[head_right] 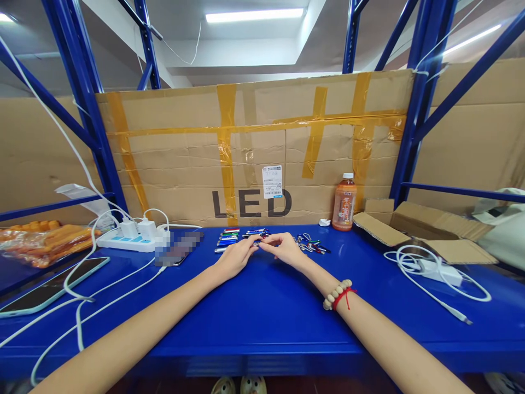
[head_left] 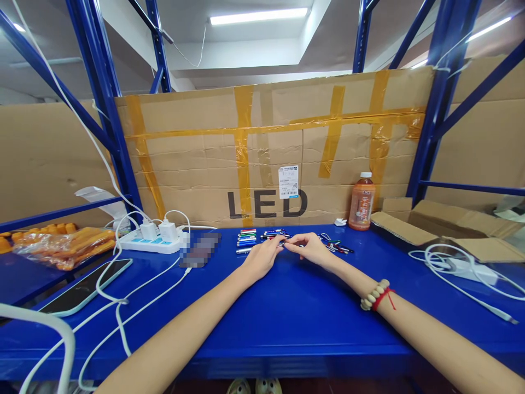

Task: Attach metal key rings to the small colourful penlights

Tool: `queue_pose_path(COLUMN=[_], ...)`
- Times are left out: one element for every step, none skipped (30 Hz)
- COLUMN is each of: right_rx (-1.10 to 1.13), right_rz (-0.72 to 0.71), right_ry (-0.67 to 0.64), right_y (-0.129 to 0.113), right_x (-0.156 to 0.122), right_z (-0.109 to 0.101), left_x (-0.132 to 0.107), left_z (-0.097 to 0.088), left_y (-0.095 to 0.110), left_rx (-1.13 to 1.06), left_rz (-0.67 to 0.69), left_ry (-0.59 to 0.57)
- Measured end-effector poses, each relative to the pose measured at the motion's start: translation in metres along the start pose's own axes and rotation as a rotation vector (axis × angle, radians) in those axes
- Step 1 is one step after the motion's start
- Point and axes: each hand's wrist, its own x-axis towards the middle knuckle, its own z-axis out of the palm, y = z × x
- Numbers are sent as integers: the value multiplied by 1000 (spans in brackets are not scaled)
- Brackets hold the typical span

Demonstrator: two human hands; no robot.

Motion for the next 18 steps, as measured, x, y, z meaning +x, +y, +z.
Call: queue_pose_path(right_rx=[5, 9, 14, 19, 23, 27, 29, 29, 28, 27, 28, 30, 33, 36, 39, 41, 40, 39], right_rz=[5, 13, 22, 33, 45, 54, 61, 65, 66, 63, 59, 54, 49, 45, 42, 38, 35, 35], right_ry=[-3, -5, -6, -6, -6, -6, -6, -7, -8, -7, -6, -4, 1, 5, 11, 16, 19, 23], right_y=[0, 0, 0, 0, -1, -1, -2, -2, -2, -2, -2, -2, -2, -2, -1, -1, -1, -1], right_x=[0, 0, 0, -1, -1, -1, -1, -1, -2, -2, -2, -2, -2, -1, -1, 0, 0, 0], right_z=[0, 0, 0, 0, 0, 0, 0, 0, 0, 1, 1, 1, 1, 1, 1, 1, 1, 1], left_x=[0, 0, 0, 0, 1, 1, 1, 1, 1, 1, 1, 1, 1, 1, 1, 1, 1, 1], left_z=[1, 1, 2, 3, 4, 4, 5, 5, 5, 4, 4, 4, 4, 4, 4, 4, 4, 5], left_y=[-1, -1, -2, -3, -4, -4, -4, -4, -4, -4, -4, -4, -3, -3, -3, -4, -4, -4], left_rx=[0, 1, 2, 3, 4, 6, 8, 10, 11, 13, 16, 20, 25, 30, 34, 37, 38, 37], left_rz=[3, 4, 3, 1, -3, -7, -9, -7, -5, -2, 1, 3, 4, 3, 2, 2, 4, 10], left_ry=[-1, 2, 6, 11, 15, 17, 15, 12, 11, 12, 14, 17, 21, 25, 29, 32, 36, 43])
